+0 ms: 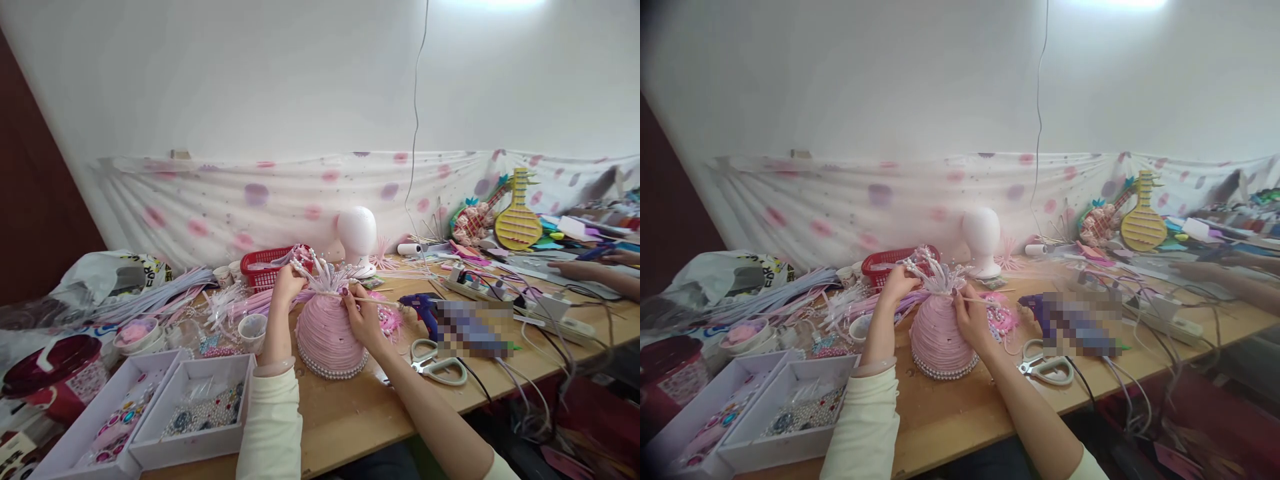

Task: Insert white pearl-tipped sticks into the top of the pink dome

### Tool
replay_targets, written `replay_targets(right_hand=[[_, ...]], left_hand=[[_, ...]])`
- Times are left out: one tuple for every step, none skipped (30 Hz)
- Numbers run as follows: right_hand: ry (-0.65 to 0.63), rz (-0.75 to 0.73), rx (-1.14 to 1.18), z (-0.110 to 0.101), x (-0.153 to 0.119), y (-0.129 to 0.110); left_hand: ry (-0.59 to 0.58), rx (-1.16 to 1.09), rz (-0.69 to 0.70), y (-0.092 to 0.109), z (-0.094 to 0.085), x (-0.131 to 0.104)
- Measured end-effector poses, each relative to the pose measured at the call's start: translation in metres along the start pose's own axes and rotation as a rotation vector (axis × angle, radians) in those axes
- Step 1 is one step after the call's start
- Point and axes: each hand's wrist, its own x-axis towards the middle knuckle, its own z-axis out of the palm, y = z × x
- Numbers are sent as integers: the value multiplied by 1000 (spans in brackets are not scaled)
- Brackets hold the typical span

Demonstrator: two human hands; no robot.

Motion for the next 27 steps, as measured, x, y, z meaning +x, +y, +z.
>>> replay_targets(right_hand=[[-4,4,6,0,-1,1],[0,3,11,0,-2,2],[14,0,18,1,-3,3],[41,-2,24,1,-4,4],[75,-4,31,2,-5,5],[111,-6,36,2,-6,6],[141,-10,36,2,-7,6],[158,-14,32,2,-7,6],[159,-19,22,2,-7,5],[152,-26,9,2,-7,5],[142,-30,-2,1,-7,4],[135,-30,-10,1,-6,4],[132,-28,-11,0,-7,5],[134,-23,-5,0,-7,5],[138,-12,5,-1,-7,7],[141,2,18,-1,-8,8],[139,18,29,-1,-9,9],[132,33,33,-1,-9,10],[119,44,31,-1,-9,9],[104,51,24,-1,-9,9],[91,56,14,-1,-8,7],[89,60,1,-2,-8,5],[102,64,-11,-2,-6,2],[123,68,-16,-3,-4,-1],[149,71,-14,-4,-2,-3],[177,72,-9,-5,0,-6],[200,68,-1,-6,3,-8]], left_hand=[[-9,70,28,1,-2,1],[-14,142,55,2,-4,1],[-15,212,78,3,-7,1],[-16,276,98,3,-9,1],[-18,332,115,4,-10,1],[-23,380,129,4,-12,1],[-30,418,141,5,-13,1],[-38,446,151,6,-14,1],[-43,464,158,7,-14,1],[-45,470,161,7,-14,1],[-44,471,162,8,-13,0],[-44,472,165,9,-12,0],[-45,476,175,9,-11,0],[-47,481,191,9,-10,1],[-53,490,216,8,-9,1],[-57,496,243,7,-8,3],[-59,496,264,6,-8,5],[-72,497,274,4,-8,6],[-84,495,281,3,-7,8],[-101,495,289,2,-7,10],[-120,495,299,1,-7,11],[-139,491,315,1,-7,11],[-155,486,330,1,-6,11],[-164,481,339,1,-6,11],[-169,474,344,2,-5,10],[-168,469,346,2,-5,9],[-159,465,347,2,-4,8]])
